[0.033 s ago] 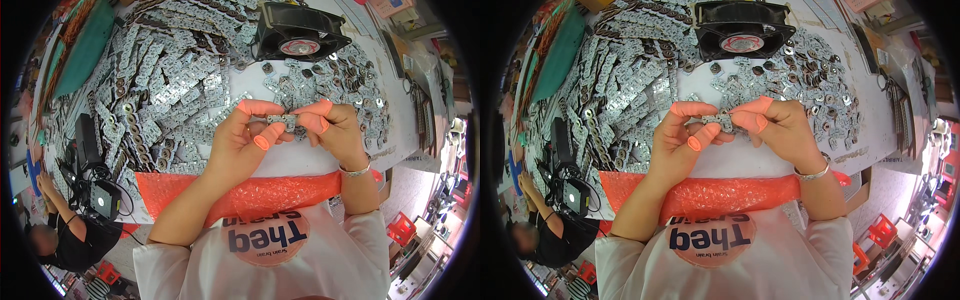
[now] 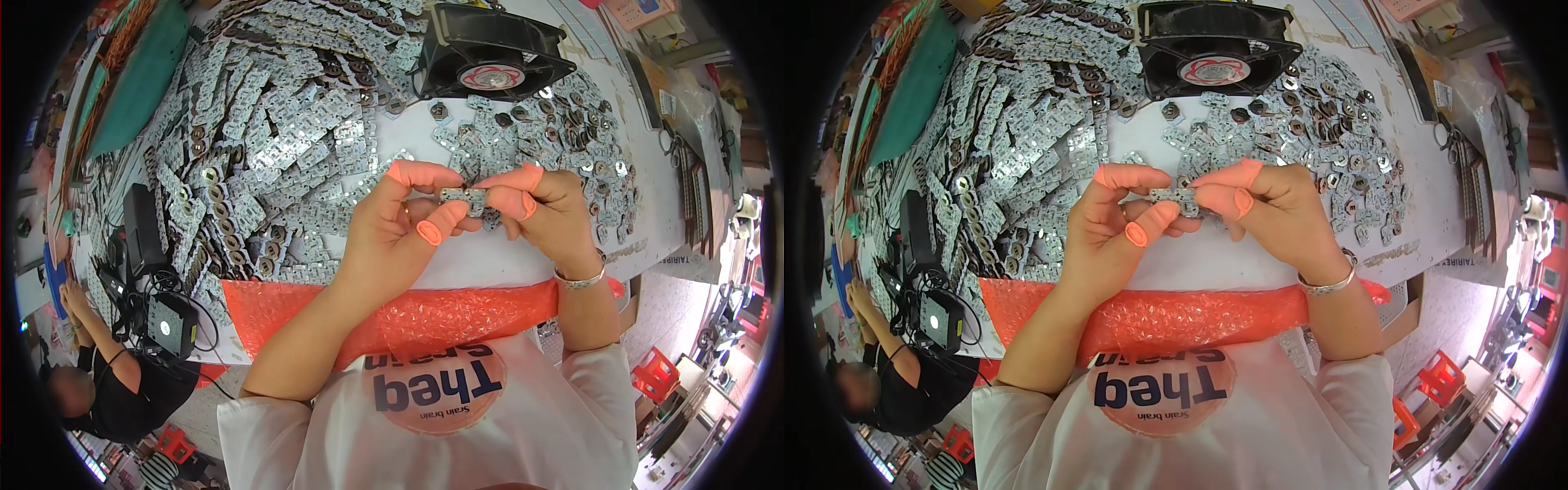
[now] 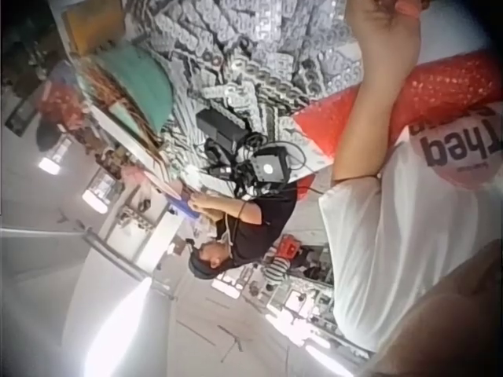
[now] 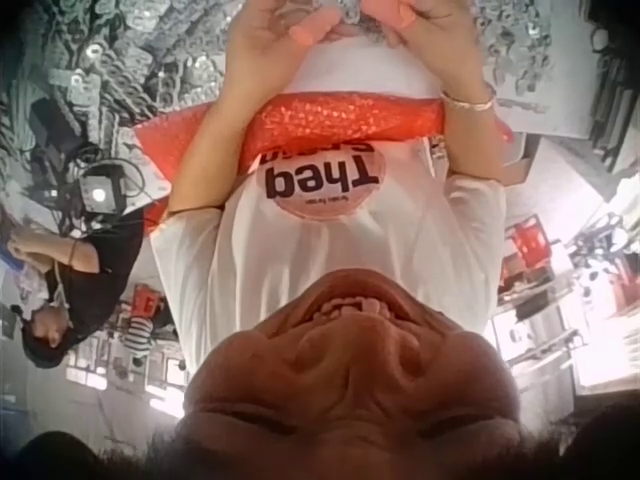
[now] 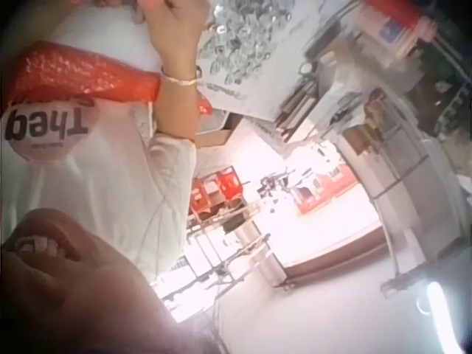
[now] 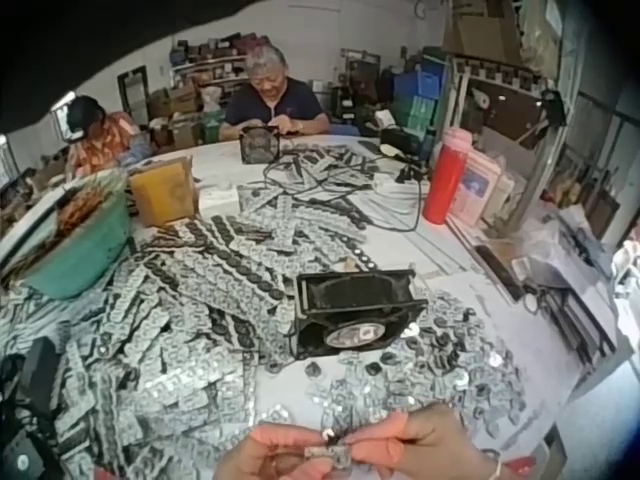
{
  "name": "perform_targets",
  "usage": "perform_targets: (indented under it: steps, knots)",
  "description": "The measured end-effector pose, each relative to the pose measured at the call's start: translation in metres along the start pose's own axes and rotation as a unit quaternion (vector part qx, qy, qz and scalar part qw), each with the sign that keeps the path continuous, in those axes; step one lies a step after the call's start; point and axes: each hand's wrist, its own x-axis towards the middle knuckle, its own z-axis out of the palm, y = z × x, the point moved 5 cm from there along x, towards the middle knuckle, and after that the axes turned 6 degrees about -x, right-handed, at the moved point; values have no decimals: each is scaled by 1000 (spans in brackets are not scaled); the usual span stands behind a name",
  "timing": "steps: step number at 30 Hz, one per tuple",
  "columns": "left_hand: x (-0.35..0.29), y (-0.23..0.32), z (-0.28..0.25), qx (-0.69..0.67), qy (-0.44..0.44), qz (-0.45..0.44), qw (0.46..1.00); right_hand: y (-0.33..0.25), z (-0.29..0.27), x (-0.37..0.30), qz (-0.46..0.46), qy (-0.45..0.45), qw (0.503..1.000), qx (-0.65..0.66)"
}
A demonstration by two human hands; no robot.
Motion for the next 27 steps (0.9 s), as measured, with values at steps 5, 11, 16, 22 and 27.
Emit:
perform_targets:
  steps: [5, 11, 16, 22, 27]
  knots:
    - [1, -4, -3, -15, 27, -7, 999, 0, 10, 0, -78, 20, 992, -95]
    - [0, -8, -6, -93, -1, -107, 990, 4, 14, -6, 13, -83, 991, 108]
    - [1, 0, -2, -63, -20, 84, 994, 5, 19, -6, 77, -65, 961, 257]
    - [-4, 11, -3, 211, -11, 225, 951, -1, 13, -5, -38, 10, 999, 11]
    - [-5, 11, -3, 226, 7, 238, 944, -3, 14, -6, -29, 16, 999, -6]
